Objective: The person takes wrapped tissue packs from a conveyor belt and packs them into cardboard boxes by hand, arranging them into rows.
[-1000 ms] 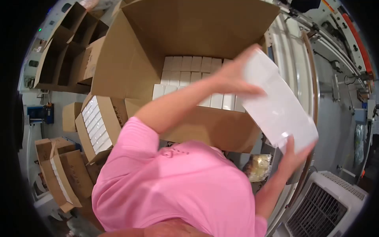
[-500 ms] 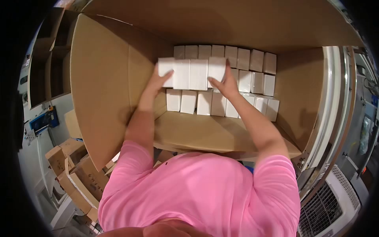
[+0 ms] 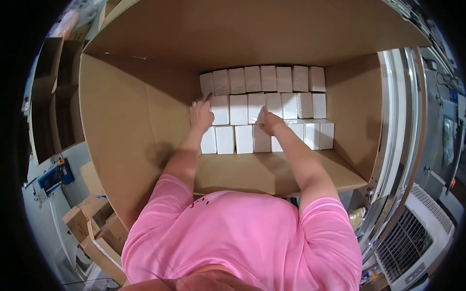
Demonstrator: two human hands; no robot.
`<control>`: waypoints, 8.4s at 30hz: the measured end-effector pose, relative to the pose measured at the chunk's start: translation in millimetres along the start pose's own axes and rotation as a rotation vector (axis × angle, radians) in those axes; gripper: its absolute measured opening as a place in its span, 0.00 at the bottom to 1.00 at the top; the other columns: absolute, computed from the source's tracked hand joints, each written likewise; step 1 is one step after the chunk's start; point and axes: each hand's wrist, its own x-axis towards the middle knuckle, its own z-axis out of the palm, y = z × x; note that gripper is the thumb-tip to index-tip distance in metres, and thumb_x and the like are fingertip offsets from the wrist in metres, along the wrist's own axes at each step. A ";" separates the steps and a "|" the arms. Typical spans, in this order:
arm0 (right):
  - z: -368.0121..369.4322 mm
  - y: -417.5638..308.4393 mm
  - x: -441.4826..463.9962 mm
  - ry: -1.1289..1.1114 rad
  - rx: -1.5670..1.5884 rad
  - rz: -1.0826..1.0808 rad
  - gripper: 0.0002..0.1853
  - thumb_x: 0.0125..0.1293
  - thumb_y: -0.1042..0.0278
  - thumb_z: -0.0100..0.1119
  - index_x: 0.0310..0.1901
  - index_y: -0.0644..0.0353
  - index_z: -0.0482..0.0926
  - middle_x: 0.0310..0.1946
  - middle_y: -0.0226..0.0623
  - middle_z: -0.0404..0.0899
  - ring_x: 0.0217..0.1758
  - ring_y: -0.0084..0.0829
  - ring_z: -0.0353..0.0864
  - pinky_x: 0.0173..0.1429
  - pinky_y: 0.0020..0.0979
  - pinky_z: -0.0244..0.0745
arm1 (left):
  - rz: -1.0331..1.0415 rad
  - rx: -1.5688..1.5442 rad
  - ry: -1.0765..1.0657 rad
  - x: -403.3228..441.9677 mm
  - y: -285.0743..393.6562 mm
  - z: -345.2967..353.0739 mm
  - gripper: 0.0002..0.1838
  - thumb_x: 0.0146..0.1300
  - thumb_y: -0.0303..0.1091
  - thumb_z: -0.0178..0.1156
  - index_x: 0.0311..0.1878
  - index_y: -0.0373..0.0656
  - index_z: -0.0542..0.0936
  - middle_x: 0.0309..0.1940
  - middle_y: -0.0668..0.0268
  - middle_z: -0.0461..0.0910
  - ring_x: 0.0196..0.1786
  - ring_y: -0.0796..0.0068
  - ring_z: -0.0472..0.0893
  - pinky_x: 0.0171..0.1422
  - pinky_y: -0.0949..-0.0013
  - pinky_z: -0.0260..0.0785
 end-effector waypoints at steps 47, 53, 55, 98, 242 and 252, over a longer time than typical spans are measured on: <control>10.7 94.5 -286.7 1.333 0.030 0.137 0.10 0.60 0.65 0.51 0.29 0.53 0.83 0.26 0.31 0.81 0.30 0.33 0.76 0.42 0.36 0.64 | 0.240 0.180 0.030 44.0 139.4 53.2 0.18 0.67 0.49 0.50 0.50 0.47 0.73 0.49 0.57 0.78 0.50 0.58 0.80 0.59 0.41 0.62; 15.4 100.4 -283.2 1.427 0.007 0.112 0.08 0.57 0.65 0.54 0.27 0.52 0.83 0.22 0.28 0.79 0.28 0.31 0.75 0.40 0.34 0.64 | 0.223 0.134 -0.186 33.6 159.1 27.4 0.30 0.63 0.54 0.51 0.63 0.45 0.66 0.57 0.48 0.73 0.58 0.51 0.74 0.64 0.54 0.64; 21.1 100.5 -282.4 1.423 0.026 0.110 0.07 0.57 0.64 0.55 0.27 0.51 0.83 0.22 0.28 0.78 0.29 0.31 0.75 0.41 0.34 0.64 | 0.250 0.231 -0.292 47.1 148.0 45.6 0.35 0.61 0.55 0.53 0.66 0.44 0.64 0.60 0.45 0.71 0.61 0.48 0.73 0.65 0.58 0.66; 129.4 412.1 -557.4 1.554 0.310 0.964 0.17 0.64 0.59 0.55 0.54 0.51 0.74 0.47 0.33 0.77 0.54 0.39 0.70 0.65 0.44 0.54 | 0.782 0.288 0.290 -251.1 400.3 5.2 0.28 0.52 0.65 0.63 0.35 0.45 0.80 0.17 0.58 0.79 0.24 0.53 0.80 0.28 0.56 0.71; 247.8 1214.9 69.8 1.327 0.689 1.355 0.58 0.41 0.35 0.71 0.66 0.71 0.60 0.61 0.50 0.69 0.61 0.42 0.72 0.64 0.39 0.67 | 0.312 0.183 0.437 87.6 580.4 813.2 0.36 0.67 0.61 0.42 0.74 0.57 0.55 0.74 0.50 0.48 0.75 0.44 0.47 0.71 0.33 0.38; 246.3 1166.9 47.3 1.528 0.954 1.147 0.41 0.46 0.52 0.70 0.57 0.71 0.66 0.53 0.47 0.73 0.50 0.43 0.77 0.50 0.45 0.76 | 0.322 0.199 0.428 86.0 582.7 810.4 0.38 0.65 0.62 0.47 0.73 0.55 0.56 0.72 0.48 0.50 0.74 0.41 0.49 0.68 0.30 0.43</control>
